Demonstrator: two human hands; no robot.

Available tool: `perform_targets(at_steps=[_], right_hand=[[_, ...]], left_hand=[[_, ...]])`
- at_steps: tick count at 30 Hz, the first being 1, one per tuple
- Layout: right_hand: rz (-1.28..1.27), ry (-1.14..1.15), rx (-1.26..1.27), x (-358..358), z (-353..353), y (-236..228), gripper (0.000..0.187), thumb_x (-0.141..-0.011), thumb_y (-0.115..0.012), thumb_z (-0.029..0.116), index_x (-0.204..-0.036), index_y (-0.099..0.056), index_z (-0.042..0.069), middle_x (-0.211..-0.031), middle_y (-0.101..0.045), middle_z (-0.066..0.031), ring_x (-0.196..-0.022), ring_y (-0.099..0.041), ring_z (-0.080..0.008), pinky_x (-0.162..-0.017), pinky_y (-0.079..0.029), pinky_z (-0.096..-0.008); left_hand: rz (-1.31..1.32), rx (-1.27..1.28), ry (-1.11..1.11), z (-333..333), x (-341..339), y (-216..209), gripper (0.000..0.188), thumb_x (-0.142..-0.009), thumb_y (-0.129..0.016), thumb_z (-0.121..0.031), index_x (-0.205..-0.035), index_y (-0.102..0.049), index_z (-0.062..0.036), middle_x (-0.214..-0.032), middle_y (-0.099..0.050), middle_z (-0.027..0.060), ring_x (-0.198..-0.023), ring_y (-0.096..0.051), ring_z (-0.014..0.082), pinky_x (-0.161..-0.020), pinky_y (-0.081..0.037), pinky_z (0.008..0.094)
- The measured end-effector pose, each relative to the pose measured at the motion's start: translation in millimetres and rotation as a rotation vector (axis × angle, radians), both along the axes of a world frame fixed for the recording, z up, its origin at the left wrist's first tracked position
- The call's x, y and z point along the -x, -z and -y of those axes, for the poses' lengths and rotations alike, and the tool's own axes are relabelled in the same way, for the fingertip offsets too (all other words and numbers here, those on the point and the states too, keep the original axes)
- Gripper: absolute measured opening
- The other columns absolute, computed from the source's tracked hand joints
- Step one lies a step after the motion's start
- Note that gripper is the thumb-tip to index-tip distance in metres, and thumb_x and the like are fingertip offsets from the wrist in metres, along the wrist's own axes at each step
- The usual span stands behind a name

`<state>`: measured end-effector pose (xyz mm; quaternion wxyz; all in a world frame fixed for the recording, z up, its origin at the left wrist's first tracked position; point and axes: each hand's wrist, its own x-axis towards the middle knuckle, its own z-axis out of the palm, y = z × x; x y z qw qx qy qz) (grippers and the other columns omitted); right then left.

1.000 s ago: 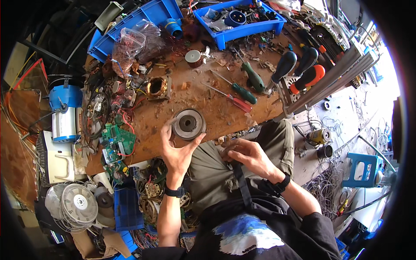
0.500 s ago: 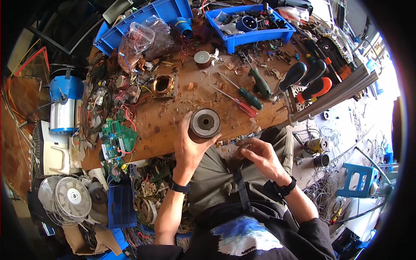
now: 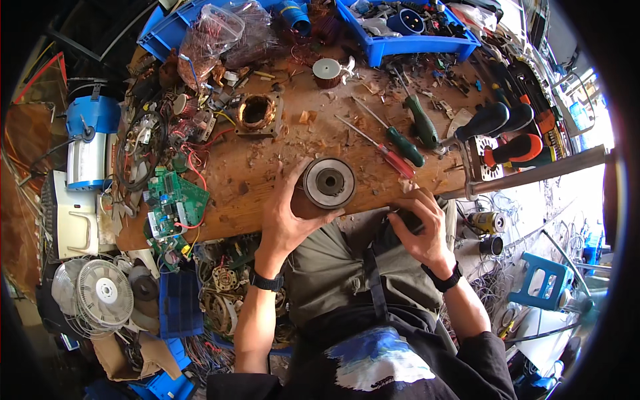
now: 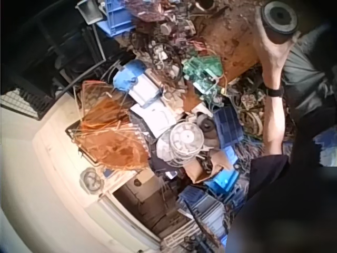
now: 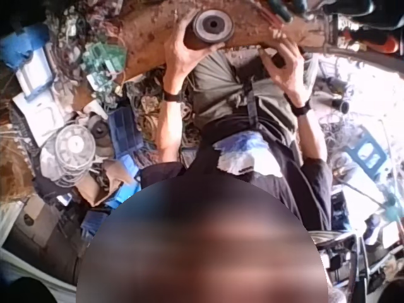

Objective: The recorder is disassembling a metal motor or pump assembly and sorting small electronic components on a workbench.

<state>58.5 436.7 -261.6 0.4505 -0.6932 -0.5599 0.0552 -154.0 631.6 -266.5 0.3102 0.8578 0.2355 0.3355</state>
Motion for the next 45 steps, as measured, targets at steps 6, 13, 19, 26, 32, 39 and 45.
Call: perform_targets(at_steps=[6,13,19,26,32,39,45], right_hand=[[-0.033,0.014,0.031,-1.8,-7.4,7.8,0.017,-0.080,-0.082,0.002,-0.096,-0.076,0.001,-0.095,-0.070,-0.0130,-0.089,-0.064,-0.0332,-0.081,-0.053,-0.0404],[-0.059,0.023,0.037,-3.3,-7.0,10.6,0.013,-0.082,-0.079,0.002,-0.094,-0.076,0.000,-0.091,-0.068,-0.0129,-0.087,-0.064,-0.0316,-0.080,-0.052,-0.0403],[-0.072,0.011,0.050,-3.0,-9.1,8.4,0.011,-0.082,-0.078,0.001,-0.093,-0.075,-0.001,-0.091,-0.069,-0.0133,-0.087,-0.064,-0.0318,-0.080,-0.052,-0.0399],[-0.067,0.012,0.055,-8.0,-3.6,8.5,0.013,-0.082,-0.079,0.002,-0.094,-0.077,0.003,-0.092,-0.072,-0.0119,-0.089,-0.067,-0.0324,-0.084,-0.052,-0.0409],[-0.058,-0.029,-0.039,-7.0,-6.5,18.4,0.015,-0.080,-0.083,0.005,-0.094,-0.077,0.004,-0.093,-0.072,-0.0098,-0.090,-0.067,-0.0310,-0.085,-0.052,-0.0403],[-0.120,-0.062,-0.029,-11.1,-1.8,16.4,0.013,-0.084,-0.081,0.007,-0.096,-0.077,0.003,-0.095,-0.070,-0.0103,-0.092,-0.065,-0.0301,-0.084,-0.052,-0.0402],[-0.126,-0.074,-0.078,-11.9,-3.7,19.7,0.014,-0.085,-0.081,0.007,-0.097,-0.077,0.003,-0.096,-0.071,-0.0110,-0.093,-0.066,-0.0305,-0.085,-0.051,-0.0400]], left_hand=[[-0.036,-0.018,0.010,-2.6,2.3,-4.4,0.095,-0.073,-0.099,-0.033,-0.153,-0.054,-0.0048,-0.146,-0.066,0.0173,-0.137,-0.062,0.0373,-0.126,-0.039,0.0556],[-0.004,-0.037,0.033,-4.3,0.6,2.5,0.096,-0.072,-0.099,-0.033,-0.151,-0.054,-0.0021,-0.150,-0.063,0.0177,-0.141,-0.059,0.0354,-0.126,-0.038,0.0567],[0.015,-0.040,0.043,-7.4,1.8,3.7,0.095,-0.072,-0.100,-0.031,-0.150,-0.055,-0.0020,-0.148,-0.063,0.0172,-0.140,-0.060,0.0353,-0.126,-0.038,0.0574],[0.051,-0.024,0.030,-2.6,-3.1,1.0,0.087,-0.072,-0.100,-0.025,-0.145,-0.059,-0.0007,-0.143,-0.067,0.0176,-0.136,-0.063,0.0362,-0.126,-0.036,0.0605],[0.017,-0.037,-0.001,-0.6,0.7,1.5,0.084,-0.071,-0.100,-0.024,-0.143,-0.061,-0.0023,-0.139,-0.070,0.0196,-0.132,-0.065,0.0406,-0.125,-0.039,0.0581],[-0.029,-0.045,-0.013,2.3,-3.3,-0.3,0.084,-0.071,-0.100,-0.025,-0.143,-0.061,-0.0028,-0.141,-0.069,0.0187,-0.132,-0.065,0.0393,-0.125,-0.040,0.0559],[-0.039,-0.041,-0.033,3.2,-3.1,-2.1,0.084,-0.072,-0.099,-0.026,-0.143,-0.062,-0.0025,-0.140,-0.069,0.0188,-0.132,-0.065,0.0385,-0.124,-0.041,0.0549]])
